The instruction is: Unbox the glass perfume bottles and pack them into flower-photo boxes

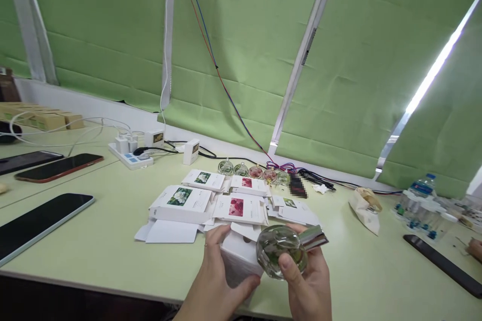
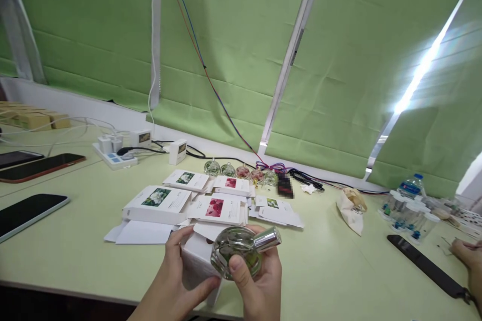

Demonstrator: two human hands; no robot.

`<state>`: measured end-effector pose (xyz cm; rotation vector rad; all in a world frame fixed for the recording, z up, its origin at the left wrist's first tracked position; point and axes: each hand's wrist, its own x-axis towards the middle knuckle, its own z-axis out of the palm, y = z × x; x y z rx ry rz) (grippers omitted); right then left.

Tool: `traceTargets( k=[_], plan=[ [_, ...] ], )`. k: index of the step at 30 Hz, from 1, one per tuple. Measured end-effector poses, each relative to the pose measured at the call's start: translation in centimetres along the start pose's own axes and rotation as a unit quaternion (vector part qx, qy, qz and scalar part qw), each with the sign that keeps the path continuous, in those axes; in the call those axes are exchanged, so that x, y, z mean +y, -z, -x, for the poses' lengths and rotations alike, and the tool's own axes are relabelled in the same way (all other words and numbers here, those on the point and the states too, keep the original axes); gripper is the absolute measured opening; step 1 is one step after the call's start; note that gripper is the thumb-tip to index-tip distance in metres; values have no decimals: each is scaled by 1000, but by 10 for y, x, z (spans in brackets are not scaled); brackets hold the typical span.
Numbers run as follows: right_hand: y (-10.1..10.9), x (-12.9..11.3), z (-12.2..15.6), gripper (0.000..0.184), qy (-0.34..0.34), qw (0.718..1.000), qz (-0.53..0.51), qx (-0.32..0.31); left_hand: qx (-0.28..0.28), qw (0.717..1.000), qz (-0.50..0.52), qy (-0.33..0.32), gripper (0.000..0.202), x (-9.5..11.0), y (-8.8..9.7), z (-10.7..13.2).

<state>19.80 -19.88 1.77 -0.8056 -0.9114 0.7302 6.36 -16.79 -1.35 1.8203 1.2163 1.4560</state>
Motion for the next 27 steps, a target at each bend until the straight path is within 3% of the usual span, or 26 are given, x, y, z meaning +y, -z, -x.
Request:
traceTargets(
  k=[5, 10, 17, 22, 24, 27],
  plan=[
    [0, 0, 0, 45, 12, 1000, 3, 6, -9, 999, 43, 32, 71, -2, 2, -4],
    [0, 1, -1, 48, 22, 999, 21, 17, -39, 993, 108, 37, 46, -16, 6, -4],
    [-6, 13, -2, 48, 90, 990, 58, 88, -13, 994, 89, -56, 13, -41, 4, 3],
    [-9, 12, -4, 45, 153, 981, 37, 111, -11, 990, 65, -123, 26, -35, 8, 1],
    [-8, 10, -4, 42, 177, 978, 28, 102, -24, 988, 65, -139, 28, -33, 9, -1],
    [-8, 7, -5, 35, 144, 986, 81, 10, -30, 986, 68, -148, 30, -32, 9, -3]
  ],
)
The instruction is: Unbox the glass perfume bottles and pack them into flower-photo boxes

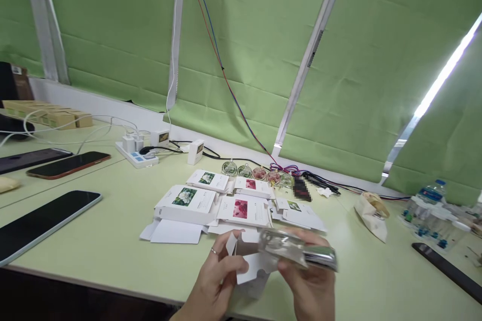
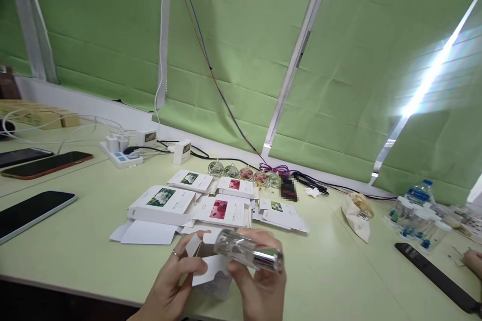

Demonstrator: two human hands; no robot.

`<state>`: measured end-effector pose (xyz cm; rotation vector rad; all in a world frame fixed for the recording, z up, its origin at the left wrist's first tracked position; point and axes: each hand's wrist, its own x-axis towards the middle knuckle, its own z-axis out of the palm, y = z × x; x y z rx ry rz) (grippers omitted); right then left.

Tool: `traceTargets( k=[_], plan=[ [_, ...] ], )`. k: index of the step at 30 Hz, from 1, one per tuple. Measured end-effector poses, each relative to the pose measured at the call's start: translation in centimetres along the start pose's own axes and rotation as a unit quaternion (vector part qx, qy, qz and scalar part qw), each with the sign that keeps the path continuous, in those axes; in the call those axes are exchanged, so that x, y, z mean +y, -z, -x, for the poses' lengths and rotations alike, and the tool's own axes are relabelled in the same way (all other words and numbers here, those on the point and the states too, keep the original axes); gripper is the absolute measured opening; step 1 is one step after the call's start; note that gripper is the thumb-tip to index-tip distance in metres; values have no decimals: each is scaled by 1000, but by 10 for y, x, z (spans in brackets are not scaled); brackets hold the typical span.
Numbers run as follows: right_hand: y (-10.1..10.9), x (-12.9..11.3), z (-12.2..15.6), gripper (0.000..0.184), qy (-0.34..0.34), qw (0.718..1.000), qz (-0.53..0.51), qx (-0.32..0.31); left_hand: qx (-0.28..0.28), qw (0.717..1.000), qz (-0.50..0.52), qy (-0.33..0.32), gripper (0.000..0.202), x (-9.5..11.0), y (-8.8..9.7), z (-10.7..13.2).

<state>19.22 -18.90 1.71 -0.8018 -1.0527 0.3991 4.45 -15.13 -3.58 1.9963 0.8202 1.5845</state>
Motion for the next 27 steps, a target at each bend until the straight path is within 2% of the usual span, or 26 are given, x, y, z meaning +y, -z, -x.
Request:
traceTargets(
  k=[3, 8, 11, 14, 17, 21, 27],
  plan=[
    [-2, -5, -10, 32, -32, 988, 102, -113, -4, 1000, 8, -5, 32, 1, 0, -2],
    [-8, -16, -36, 25, 70, 941, 228, -238, -15, 1000, 22, -3, 34, 0, 0, -2],
    [-8, -18, -41, 40, 96, 911, 261, -305, -6, 999, 24, -23, 31, -3, 0, -1],
    [-6, -17, -40, 57, 99, 894, 294, -323, -18, 994, 39, -98, 31, -6, 0, -3],
    [-3, -14, -43, 61, 115, 886, 316, -319, -34, 987, 35, -156, 36, -7, 1, -7],
    [-7, -16, -51, 54, 137, 869, 292, -376, -29, 985, 19, -169, 38, -5, 1, -9],
    [-12, -14, -53, 60, 44, 899, 225, -374, -17, 988, 26, -154, 38, -3, 0, -7]
  ],
)
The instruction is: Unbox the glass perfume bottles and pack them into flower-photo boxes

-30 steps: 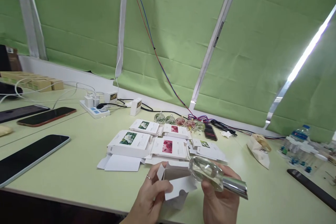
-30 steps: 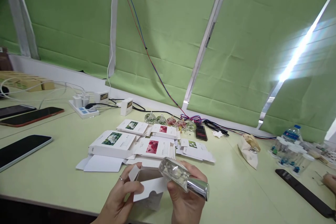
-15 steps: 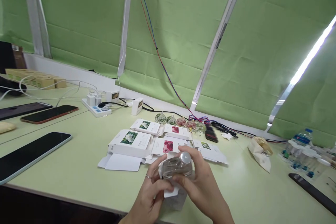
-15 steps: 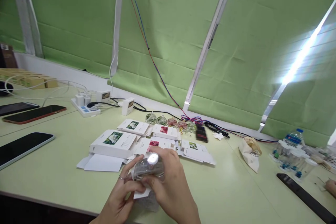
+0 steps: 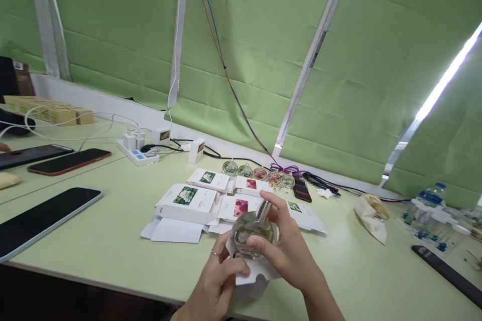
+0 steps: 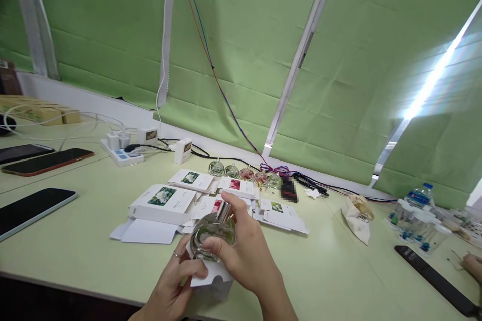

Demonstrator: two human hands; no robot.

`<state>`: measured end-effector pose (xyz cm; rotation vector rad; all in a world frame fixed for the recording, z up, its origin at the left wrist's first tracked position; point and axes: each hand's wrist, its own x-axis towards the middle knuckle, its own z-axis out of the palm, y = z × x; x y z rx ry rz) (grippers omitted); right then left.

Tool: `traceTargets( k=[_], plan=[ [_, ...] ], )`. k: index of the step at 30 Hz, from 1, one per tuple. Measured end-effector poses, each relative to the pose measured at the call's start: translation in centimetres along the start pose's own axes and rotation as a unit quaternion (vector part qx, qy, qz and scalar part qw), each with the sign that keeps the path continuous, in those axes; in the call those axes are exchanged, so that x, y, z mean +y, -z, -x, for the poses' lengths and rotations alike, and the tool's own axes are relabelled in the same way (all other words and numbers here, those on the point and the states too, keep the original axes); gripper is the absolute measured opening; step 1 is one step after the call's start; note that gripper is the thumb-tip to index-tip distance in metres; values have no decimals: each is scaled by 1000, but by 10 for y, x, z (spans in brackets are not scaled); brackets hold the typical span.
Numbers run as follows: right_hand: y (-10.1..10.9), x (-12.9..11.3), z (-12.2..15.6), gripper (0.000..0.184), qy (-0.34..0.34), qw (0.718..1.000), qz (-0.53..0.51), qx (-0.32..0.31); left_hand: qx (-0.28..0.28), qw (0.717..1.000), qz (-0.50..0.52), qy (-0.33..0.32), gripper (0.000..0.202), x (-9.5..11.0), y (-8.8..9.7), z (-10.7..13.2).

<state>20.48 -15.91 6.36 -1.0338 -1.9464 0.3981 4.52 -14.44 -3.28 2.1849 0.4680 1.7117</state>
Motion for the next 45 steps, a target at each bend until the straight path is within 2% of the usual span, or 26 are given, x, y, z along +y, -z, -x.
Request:
traceTargets(
  k=[5, 12, 17, 20, 23, 25, 28, 32, 36, 40, 45],
  plan=[
    [2, 9, 4, 60, 10, 1000, -7, 19, -9, 1000, -8, -8, 39, -3, 1, 0],
    [1, 10, 0, 57, 119, 990, 71, 30, -5, 1000, -14, -5, 37, -2, 5, -4],
    [5, 16, 6, 55, 58, 996, 24, 56, -15, 1000, -25, -6, 36, -4, 5, -1],
    [6, 24, 12, 56, 10, 986, -63, 152, -10, 999, -29, -10, 36, -6, 4, 3],
    [6, 30, 15, 58, -12, 940, -202, 273, -6, 999, -37, -20, 38, -7, 3, 5],
    [5, 32, 15, 59, -23, 914, -279, 295, -9, 999, -44, -26, 39, -7, 3, 5],
    [-1, 28, 16, 64, -37, 907, -327, 264, -12, 998, -55, -27, 40, -7, 3, 5],
    [-10, 22, 18, 61, -49, 932, -298, 201, -5, 998, -68, -1, 38, -7, 3, 7],
    [-7, 20, 18, 57, -65, 956, -253, 135, -15, 997, -70, -7, 32, -7, 2, 9],
    [1, 20, 18, 53, -66, 984, -153, 56, 9, 998, -59, 4, 31, -9, 1, 12],
    [0, 23, 27, 40, -4, 1000, 7, -15, 7, 998, -53, 27, 28, -11, 0, 13]
  ],
)
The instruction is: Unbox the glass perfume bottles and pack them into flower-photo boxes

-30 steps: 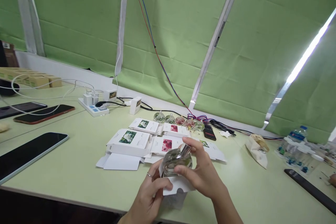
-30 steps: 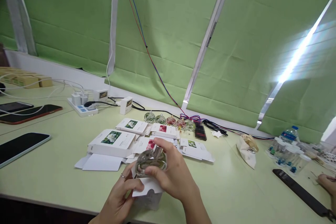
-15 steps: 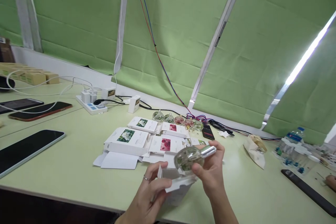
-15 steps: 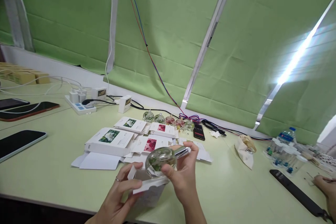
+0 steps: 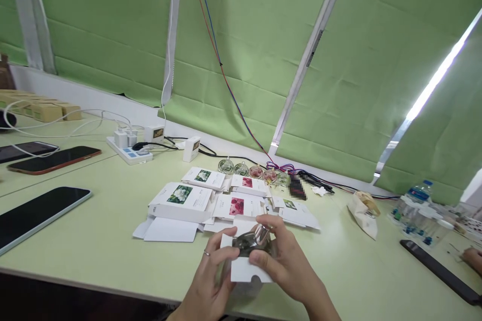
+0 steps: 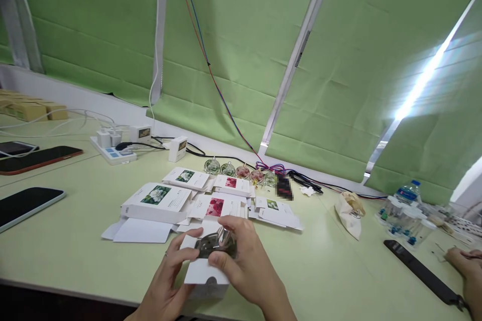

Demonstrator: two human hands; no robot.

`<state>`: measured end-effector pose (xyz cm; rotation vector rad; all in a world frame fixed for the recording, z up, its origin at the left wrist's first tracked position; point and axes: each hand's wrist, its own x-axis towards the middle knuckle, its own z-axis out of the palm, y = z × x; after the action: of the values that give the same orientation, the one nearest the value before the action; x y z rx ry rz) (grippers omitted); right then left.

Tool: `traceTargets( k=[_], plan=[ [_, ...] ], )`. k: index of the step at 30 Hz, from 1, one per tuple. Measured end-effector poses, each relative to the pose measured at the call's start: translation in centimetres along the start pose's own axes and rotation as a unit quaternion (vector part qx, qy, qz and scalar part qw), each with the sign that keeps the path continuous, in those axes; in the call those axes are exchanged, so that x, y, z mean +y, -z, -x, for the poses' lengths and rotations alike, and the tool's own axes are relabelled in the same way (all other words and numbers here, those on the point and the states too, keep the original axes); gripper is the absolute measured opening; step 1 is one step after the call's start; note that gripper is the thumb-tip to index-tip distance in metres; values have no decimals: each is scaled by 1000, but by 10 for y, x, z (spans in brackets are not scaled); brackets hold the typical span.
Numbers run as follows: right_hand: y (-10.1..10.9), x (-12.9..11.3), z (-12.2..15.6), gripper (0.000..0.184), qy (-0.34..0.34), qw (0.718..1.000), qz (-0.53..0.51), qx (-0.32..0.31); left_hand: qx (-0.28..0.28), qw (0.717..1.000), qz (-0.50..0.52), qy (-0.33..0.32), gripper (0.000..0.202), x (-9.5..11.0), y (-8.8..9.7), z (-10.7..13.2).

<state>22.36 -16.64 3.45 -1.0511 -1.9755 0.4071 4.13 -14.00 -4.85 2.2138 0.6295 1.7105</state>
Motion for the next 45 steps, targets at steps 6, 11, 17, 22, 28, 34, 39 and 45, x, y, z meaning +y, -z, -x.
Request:
traceTargets(
  k=[6, 11, 17, 22, 28, 34, 39, 45],
  plan=[
    [-2, -2, 5, 16, 89, 990, 100, -37, 43, 999, 0, 20, 22, 4, -4, -2],
    [-5, 2, 12, 20, 107, 988, 108, -32, 15, 1000, -18, 0, 23, 1, -3, -1],
    [-35, 34, 33, 33, 65, 970, -19, 235, 23, 999, 9, 36, 19, -3, -5, 3],
    [-68, 50, 45, 41, 26, 951, -126, 283, 11, 999, 12, 36, 25, -4, -3, 4],
    [-78, 47, 46, 30, 31, 950, -111, 290, 32, 997, 72, 9, 35, -3, -6, 4],
    [-70, 44, 41, 21, 122, 959, -44, 253, 31, 999, 20, -20, 28, -4, -4, 3],
    [-73, 49, 46, 33, 127, 962, -23, 242, 11, 1000, -29, 7, 33, -3, -3, 3],
    [-78, 57, 52, 36, 115, 963, -11, 244, 6, 999, -30, 12, 32, -1, -2, 4]
  ],
)
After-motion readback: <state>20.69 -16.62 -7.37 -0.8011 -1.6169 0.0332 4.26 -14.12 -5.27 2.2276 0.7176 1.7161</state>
